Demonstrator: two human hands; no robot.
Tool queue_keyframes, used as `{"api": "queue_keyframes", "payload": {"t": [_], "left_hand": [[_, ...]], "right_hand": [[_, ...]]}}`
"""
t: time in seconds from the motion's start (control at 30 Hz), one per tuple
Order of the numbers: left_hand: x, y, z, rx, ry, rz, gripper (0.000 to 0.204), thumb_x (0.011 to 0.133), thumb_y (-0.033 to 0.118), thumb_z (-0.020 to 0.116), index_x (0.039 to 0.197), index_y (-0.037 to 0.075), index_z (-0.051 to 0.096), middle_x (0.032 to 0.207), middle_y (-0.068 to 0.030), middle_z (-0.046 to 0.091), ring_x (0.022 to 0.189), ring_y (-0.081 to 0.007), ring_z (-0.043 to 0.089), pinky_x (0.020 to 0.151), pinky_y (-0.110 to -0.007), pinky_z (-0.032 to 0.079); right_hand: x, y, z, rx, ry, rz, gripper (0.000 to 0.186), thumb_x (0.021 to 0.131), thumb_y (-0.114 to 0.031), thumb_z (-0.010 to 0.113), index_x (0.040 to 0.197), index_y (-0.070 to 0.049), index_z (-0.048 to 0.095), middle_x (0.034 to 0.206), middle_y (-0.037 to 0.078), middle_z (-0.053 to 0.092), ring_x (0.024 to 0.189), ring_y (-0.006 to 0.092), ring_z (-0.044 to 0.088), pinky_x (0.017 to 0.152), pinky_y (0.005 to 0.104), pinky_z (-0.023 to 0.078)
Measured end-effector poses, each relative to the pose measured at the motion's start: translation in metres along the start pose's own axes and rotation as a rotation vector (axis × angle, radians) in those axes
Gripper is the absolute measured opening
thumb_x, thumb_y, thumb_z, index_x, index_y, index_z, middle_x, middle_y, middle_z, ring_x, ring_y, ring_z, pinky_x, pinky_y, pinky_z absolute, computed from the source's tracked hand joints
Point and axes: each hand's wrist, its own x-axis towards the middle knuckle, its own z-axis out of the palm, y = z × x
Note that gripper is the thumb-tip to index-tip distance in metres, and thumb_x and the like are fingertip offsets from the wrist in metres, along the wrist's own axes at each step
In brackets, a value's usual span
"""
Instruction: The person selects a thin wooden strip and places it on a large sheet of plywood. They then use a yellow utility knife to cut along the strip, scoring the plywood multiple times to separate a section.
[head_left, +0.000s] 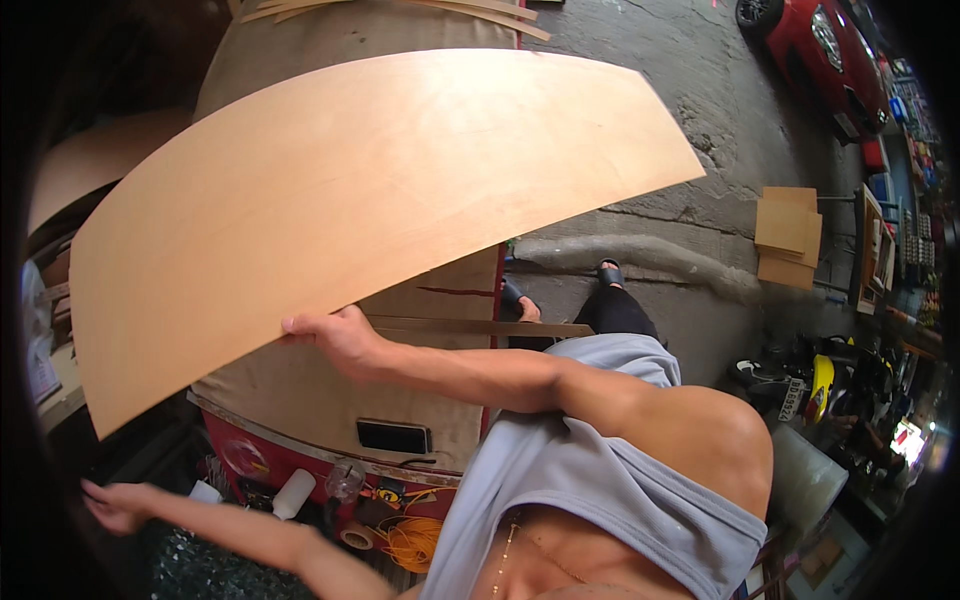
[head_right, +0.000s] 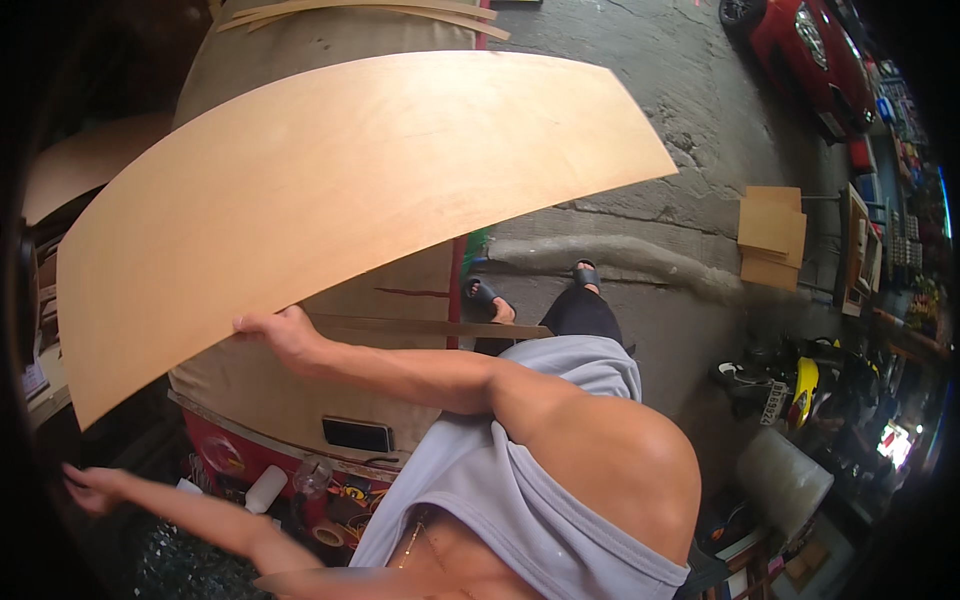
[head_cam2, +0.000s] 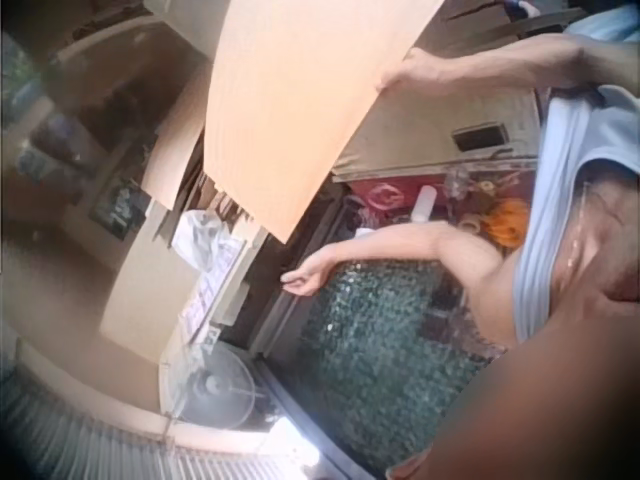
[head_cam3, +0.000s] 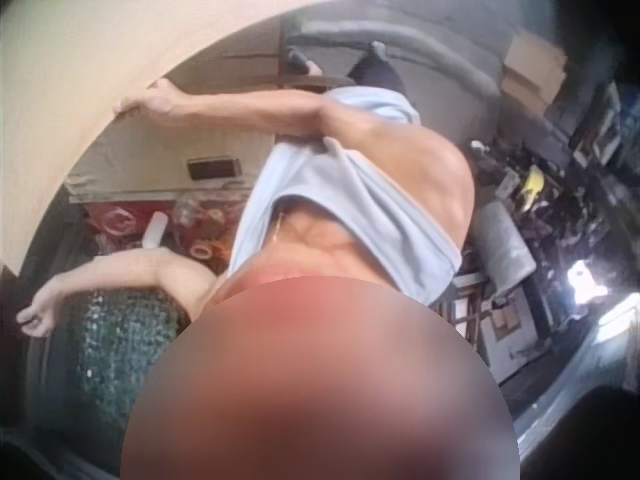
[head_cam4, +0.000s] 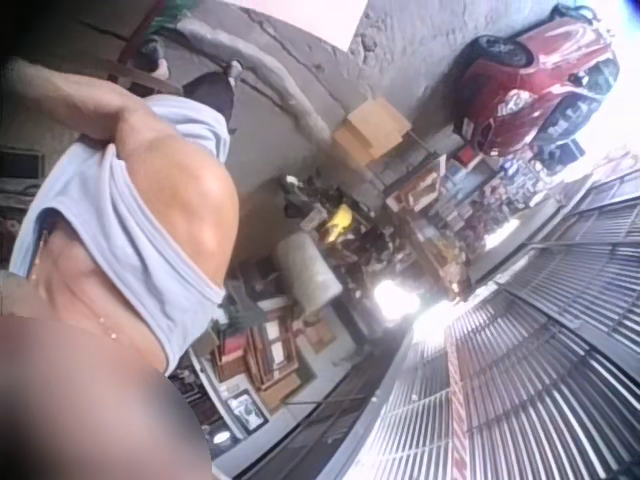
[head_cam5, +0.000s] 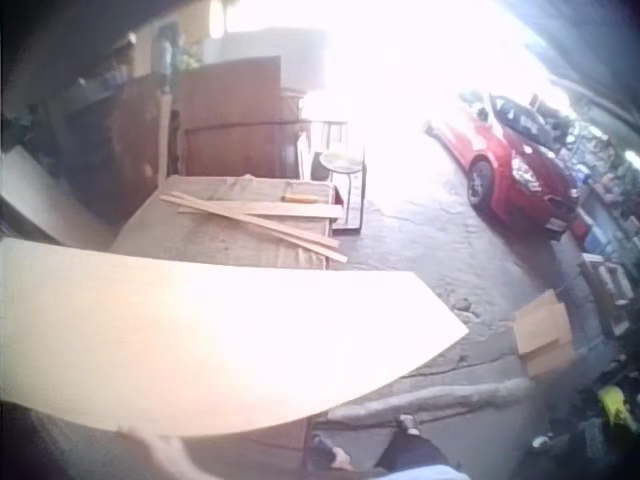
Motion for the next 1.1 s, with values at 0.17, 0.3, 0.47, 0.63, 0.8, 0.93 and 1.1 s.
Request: {"api": "queue_keyframes", "payload": {"t": [0.17,0.3,0.47,0.63,0.8,0.93,1.1], "left_hand": [[-0.284,0.116,-0.099,0.012,-0.463,-0.559,0.038,0.09,0.032,0.04,0.077,0.003,0.06,0.084,-0.0141,0.06,0.078,-0.0226,0.053,0.07,-0.037,0.045],[-0.433,0.322,-0.17,-0.906,-1.265,-1.507,0.035,0.093,0.025,0.049,0.117,-0.001,0.053,0.118,-0.0158,0.056,0.103,-0.0214,0.054,0.09,-0.037,0.044],[-0.446,0.447,-0.141,-1.248,-1.007,-1.604,0.046,0.082,0.003,0.069,0.124,-0.004,0.051,0.122,-0.0128,0.058,0.107,-0.0195,0.056,0.092,-0.034,0.045],[-0.44,0.478,-0.102,-0.774,-0.739,-1.539,0.029,0.08,0.0,0.071,0.106,-0.009,0.062,0.103,-0.0128,0.066,0.088,-0.0192,0.062,0.082,-0.031,0.049],[-0.443,0.448,-0.104,-0.589,-0.708,-1.653,0.03,0.078,0.0,0.072,0.105,-0.008,0.062,0.107,-0.0141,0.065,0.094,-0.0195,0.061,0.083,-0.031,0.049],[-0.465,0.45,-0.111,-0.656,-0.723,-1.736,0.034,0.078,-0.001,0.072,0.109,-0.004,0.059,0.109,-0.0102,0.063,0.098,-0.0189,0.059,0.089,-0.033,0.047],[-0.478,0.445,-0.118,-0.755,-0.55,-2.048,0.037,0.084,0.003,0.063,0.12,0.002,0.055,0.119,-0.0083,0.06,0.108,-0.0217,0.058,0.09,-0.035,0.047]], "right_hand": [[0.036,0.027,0.004,-0.018,0.058,0.045,0.024,0.088,-0.007,0.063,0.108,0.005,0.06,0.107,0.013,0.065,0.098,0.0232,0.063,0.088,0.0373,0.055],[0.066,0.059,-0.013,0.024,0.135,0.143,0.025,0.089,-0.01,0.063,0.108,0.006,0.059,0.108,0.013,0.063,0.096,0.0233,0.063,0.089,0.0366,0.055],[0.083,0.058,-0.017,0.107,0.198,0.237,0.033,0.091,-0.019,0.065,0.114,0.004,0.056,0.112,0.012,0.061,0.102,0.0223,0.06,0.091,0.0362,0.053],[0.045,0.029,-0.03,0.06,0.11,0.472,0.052,0.09,-0.031,0.067,0.127,0.002,0.051,0.117,0.013,0.061,0.106,0.0234,0.059,0.096,0.0373,0.049],[-0.032,-0.177,-0.054,-0.967,-0.639,0.553,0.059,0.086,-0.036,0.07,0.132,-0.004,0.053,0.12,0.013,0.062,0.107,0.0219,0.06,0.095,0.0366,0.047],[-0.063,-0.449,-0.135,-1.575,-0.019,-0.097,0.039,0.088,-0.012,0.068,0.124,-0.001,0.059,0.121,0.009,0.064,0.101,0.0154,0.06,0.09,0.0309,0.048],[-0.118,-0.731,-0.352,-2.437,1.325,-0.01,0.094,0.081,-0.074,0.049,0.134,0.003,0.049,0.126,0.03,0.055,0.121,0.0411,0.051,0.103,0.0464,0.039]]}}
